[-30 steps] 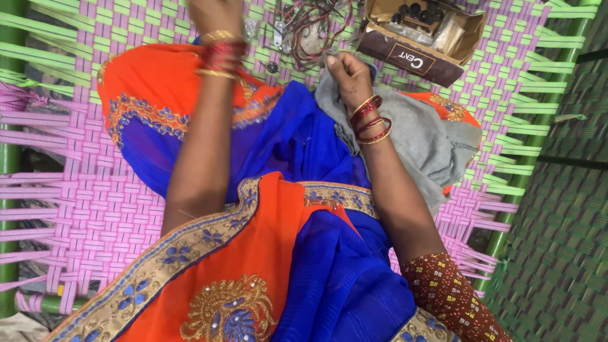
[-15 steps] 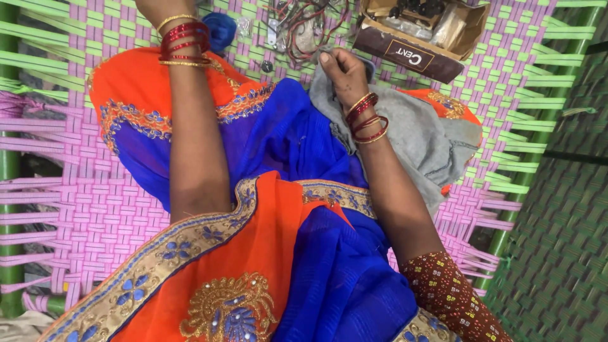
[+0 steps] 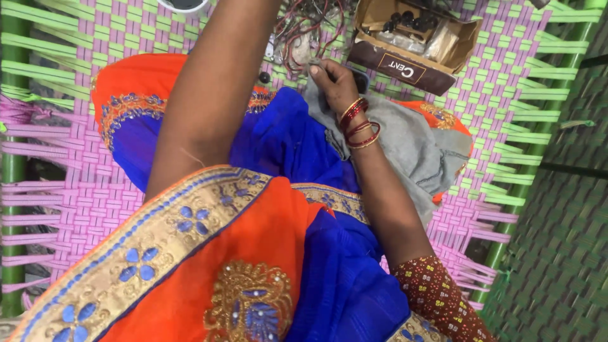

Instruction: The person sits on a woven bed and assembles small electronic components by hand. They connect wires to a small circuit board and handle various parts from a nearby box and container.

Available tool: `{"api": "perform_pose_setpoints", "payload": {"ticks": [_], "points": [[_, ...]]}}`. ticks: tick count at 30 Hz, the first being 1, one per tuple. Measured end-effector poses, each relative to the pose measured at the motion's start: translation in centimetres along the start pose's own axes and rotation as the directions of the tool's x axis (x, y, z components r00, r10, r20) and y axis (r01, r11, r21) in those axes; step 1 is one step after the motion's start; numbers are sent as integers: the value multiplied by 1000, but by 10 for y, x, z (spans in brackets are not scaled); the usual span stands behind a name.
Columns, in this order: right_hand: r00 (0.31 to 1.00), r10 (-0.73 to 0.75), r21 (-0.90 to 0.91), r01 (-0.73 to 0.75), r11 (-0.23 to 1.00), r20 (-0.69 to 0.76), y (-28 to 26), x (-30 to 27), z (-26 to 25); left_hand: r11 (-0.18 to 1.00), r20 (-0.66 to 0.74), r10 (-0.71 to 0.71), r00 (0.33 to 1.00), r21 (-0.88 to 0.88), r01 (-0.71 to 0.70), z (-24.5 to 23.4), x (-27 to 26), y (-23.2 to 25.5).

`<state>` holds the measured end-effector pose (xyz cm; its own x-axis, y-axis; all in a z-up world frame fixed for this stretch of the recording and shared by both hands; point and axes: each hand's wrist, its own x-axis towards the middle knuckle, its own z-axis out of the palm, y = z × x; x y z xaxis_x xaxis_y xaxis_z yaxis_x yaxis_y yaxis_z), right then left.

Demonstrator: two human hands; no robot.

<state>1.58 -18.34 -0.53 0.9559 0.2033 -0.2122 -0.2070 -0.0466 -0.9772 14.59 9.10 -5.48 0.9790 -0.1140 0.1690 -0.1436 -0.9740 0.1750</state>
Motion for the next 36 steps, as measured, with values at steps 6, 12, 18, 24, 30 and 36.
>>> {"api": "perform_pose_setpoints", "payload": {"ticks": [6, 12, 18, 24, 30, 36], "points": [[993, -83, -130, 93, 987, 81, 7, 5, 2, 994, 18, -89, 996, 70, 88, 22, 1, 4], [991, -68, -183, 89, 979, 118, 18, 8, -2, 986, -187, -21, 982, 156, 51, 47, -47, -6], [982, -159, 33, 157, 987, 97, 21, 9, -3, 981, -96, -188, 978, 28, 191, 21, -41, 20], [978, -185, 101, 195, 976, -98, 21, 7, -6, 804, -84, -180, 980, -587, 98, -36, -78, 48], [957, -227, 244, 268, 932, -181, -5, -6, -6, 269, 222, -117, 968, -931, 246, -67, -119, 97], [958, -254, 80, 266, 961, -135, -18, -24, 0, 217, 223, -50, 974, -949, 228, -68, -126, 106]]}}
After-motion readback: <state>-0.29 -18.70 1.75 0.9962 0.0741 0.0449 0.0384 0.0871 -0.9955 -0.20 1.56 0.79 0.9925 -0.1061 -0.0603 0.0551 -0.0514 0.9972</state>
